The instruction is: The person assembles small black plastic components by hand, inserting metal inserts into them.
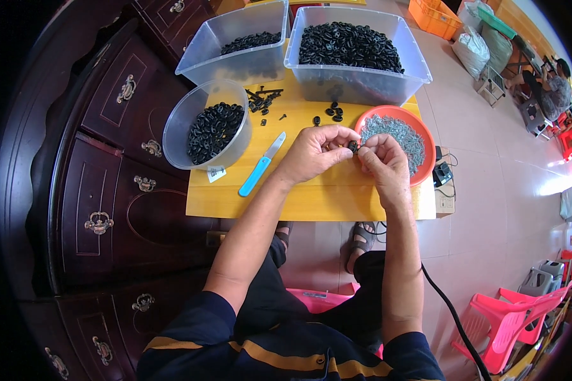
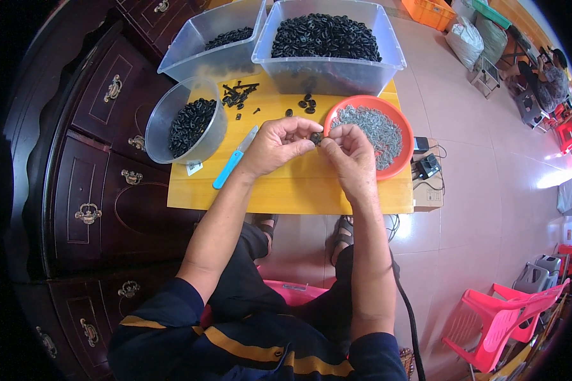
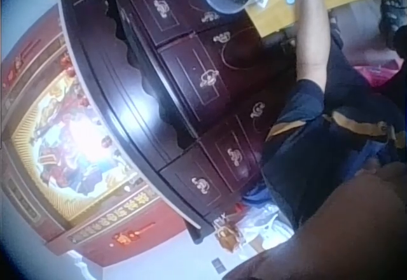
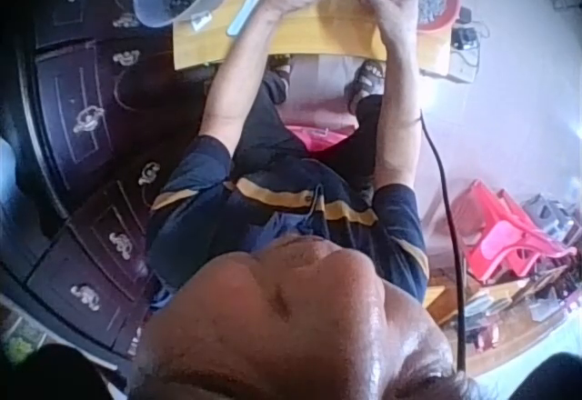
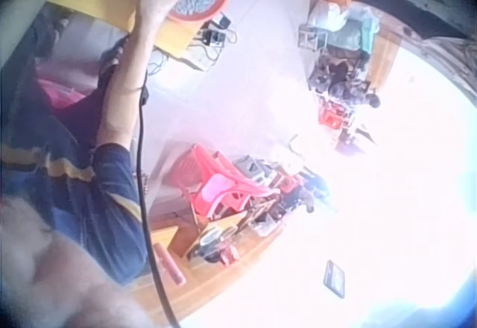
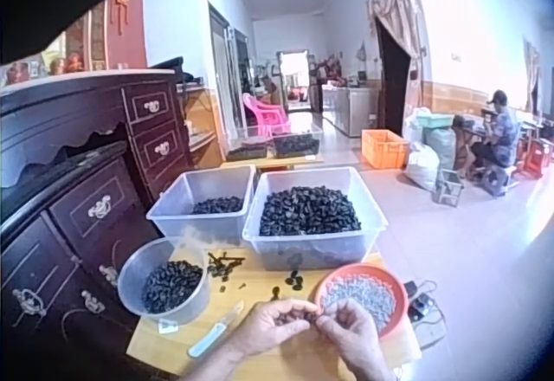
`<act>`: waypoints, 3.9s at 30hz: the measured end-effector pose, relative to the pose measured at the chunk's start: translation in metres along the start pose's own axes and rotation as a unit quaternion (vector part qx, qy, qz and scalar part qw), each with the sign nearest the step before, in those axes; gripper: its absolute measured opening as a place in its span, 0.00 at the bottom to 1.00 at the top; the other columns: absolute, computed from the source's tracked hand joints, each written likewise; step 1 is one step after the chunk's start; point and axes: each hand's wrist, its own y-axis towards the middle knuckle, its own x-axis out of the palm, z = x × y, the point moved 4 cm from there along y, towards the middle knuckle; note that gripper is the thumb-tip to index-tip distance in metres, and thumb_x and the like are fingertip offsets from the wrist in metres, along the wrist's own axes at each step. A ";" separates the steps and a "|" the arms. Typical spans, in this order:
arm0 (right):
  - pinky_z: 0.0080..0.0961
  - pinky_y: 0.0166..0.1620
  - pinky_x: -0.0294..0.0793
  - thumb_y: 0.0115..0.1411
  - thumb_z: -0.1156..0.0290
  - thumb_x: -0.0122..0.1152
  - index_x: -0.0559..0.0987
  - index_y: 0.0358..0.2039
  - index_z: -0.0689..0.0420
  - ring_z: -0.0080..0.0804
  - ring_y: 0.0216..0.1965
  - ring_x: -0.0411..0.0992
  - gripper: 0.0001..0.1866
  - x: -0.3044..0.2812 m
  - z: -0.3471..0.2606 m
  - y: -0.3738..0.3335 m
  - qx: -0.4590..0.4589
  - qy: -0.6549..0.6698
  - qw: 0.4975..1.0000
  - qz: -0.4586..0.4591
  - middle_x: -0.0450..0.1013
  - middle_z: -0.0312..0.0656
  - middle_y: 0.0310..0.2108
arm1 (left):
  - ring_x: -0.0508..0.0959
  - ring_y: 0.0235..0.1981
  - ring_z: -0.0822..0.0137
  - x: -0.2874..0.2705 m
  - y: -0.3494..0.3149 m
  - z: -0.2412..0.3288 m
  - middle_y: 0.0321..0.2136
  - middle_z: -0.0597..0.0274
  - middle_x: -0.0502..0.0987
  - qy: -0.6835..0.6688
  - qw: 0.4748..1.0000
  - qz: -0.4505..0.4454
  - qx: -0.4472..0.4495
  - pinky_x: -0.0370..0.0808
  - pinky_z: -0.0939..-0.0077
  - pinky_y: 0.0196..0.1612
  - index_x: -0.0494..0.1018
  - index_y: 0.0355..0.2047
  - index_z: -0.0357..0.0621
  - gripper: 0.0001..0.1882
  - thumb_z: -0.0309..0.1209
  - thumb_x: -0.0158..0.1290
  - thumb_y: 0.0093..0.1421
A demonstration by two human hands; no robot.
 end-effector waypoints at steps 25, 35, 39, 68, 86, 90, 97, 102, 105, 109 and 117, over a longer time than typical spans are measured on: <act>0.13 0.33 0.68 0.63 0.75 0.61 0.79 0.40 0.60 0.13 0.29 0.69 0.05 -0.001 0.004 0.000 0.044 -0.032 0.997 -0.047 0.75 0.30 0.31 | 0.76 0.35 0.80 -0.005 -0.002 0.006 0.32 0.72 0.78 0.046 0.998 -0.036 0.007 0.73 0.84 0.39 0.81 0.45 0.43 0.14 0.20 0.59 0.59; 0.14 0.34 0.67 0.64 0.69 0.62 0.81 0.40 0.58 0.13 0.30 0.69 0.07 0.006 0.004 -0.004 0.102 0.022 0.994 -0.029 0.77 0.30 0.32 | 0.76 0.31 0.70 0.005 -0.001 0.025 0.31 0.64 0.75 0.165 0.984 0.003 0.070 0.74 0.76 0.35 0.78 0.47 0.44 0.19 0.25 0.61 0.53; 0.13 0.37 0.68 0.63 0.68 0.63 0.81 0.40 0.58 0.13 0.31 0.69 0.08 0.004 0.012 -0.002 0.101 0.069 0.992 -0.015 0.78 0.30 0.33 | 0.78 0.33 0.63 0.012 -0.001 0.028 0.31 0.61 0.76 0.285 0.940 0.080 0.169 0.76 0.71 0.35 0.77 0.45 0.46 0.20 0.28 0.63 0.49; 0.14 0.32 0.66 0.66 0.66 0.60 0.82 0.34 0.59 0.14 0.26 0.67 0.10 0.010 0.019 -0.002 0.063 0.097 0.993 0.038 0.76 0.31 0.26 | 0.81 0.32 0.57 0.011 -0.002 0.027 0.31 0.58 0.80 0.346 0.913 0.076 0.199 0.77 0.68 0.36 0.79 0.37 0.41 0.12 0.25 0.63 0.51; 0.14 0.34 0.66 0.66 0.66 0.60 0.83 0.34 0.61 0.15 0.28 0.70 0.11 0.008 0.014 -0.003 0.008 0.038 0.997 0.065 0.76 0.32 0.26 | 0.76 0.25 0.73 0.008 0.000 0.022 0.29 0.63 0.78 0.244 0.952 0.069 0.173 0.73 0.79 0.28 0.80 0.40 0.40 0.13 0.20 0.64 0.52; 0.15 0.34 0.67 0.65 0.65 0.61 0.83 0.34 0.61 0.16 0.28 0.70 0.11 0.007 0.013 -0.004 0.028 0.043 0.996 0.068 0.77 0.32 0.26 | 0.75 0.24 0.74 0.008 0.000 0.023 0.29 0.63 0.78 0.243 0.953 0.070 0.169 0.72 0.80 0.28 0.80 0.39 0.40 0.13 0.20 0.64 0.52; 0.14 0.35 0.67 0.65 0.65 0.61 0.82 0.35 0.61 0.17 0.30 0.72 0.11 0.008 0.016 -0.004 0.041 0.054 0.996 0.060 0.77 0.33 0.27 | 0.75 0.23 0.72 0.006 -0.001 0.024 0.27 0.62 0.78 0.225 0.961 0.072 0.147 0.72 0.79 0.27 0.80 0.39 0.41 0.13 0.22 0.64 0.51; 0.14 0.32 0.64 0.66 0.65 0.59 0.81 0.34 0.59 0.16 0.26 0.67 0.11 0.014 0.010 -0.006 0.040 0.049 0.996 0.068 0.74 0.31 0.24 | 0.75 0.22 0.70 0.003 -0.001 0.024 0.27 0.61 0.78 0.227 0.962 0.060 0.141 0.73 0.77 0.27 0.79 0.39 0.41 0.13 0.21 0.63 0.52; 0.14 0.33 0.66 0.66 0.65 0.59 0.81 0.34 0.59 0.17 0.26 0.68 0.11 0.013 0.010 -0.006 0.041 0.054 0.995 0.071 0.75 0.32 0.24 | 0.75 0.22 0.69 0.003 -0.001 0.023 0.27 0.60 0.78 0.226 0.962 0.058 0.144 0.72 0.76 0.27 0.79 0.40 0.41 0.14 0.20 0.62 0.52; 0.15 0.33 0.66 0.66 0.65 0.60 0.82 0.35 0.59 0.17 0.26 0.68 0.11 0.012 0.012 -0.006 0.041 0.057 0.995 0.072 0.75 0.32 0.25 | 0.74 0.22 0.68 0.004 -0.001 0.023 0.29 0.59 0.79 0.228 0.961 0.055 0.147 0.72 0.76 0.27 0.79 0.40 0.41 0.14 0.20 0.62 0.52; 0.15 0.33 0.67 0.66 0.65 0.60 0.82 0.35 0.59 0.16 0.26 0.69 0.11 0.014 0.011 -0.004 0.042 0.036 0.996 0.072 0.76 0.33 0.25 | 0.79 0.27 0.61 0.001 0.001 0.025 0.30 0.56 0.80 0.244 0.956 0.050 0.154 0.75 0.72 0.31 0.79 0.39 0.40 0.12 0.21 0.62 0.52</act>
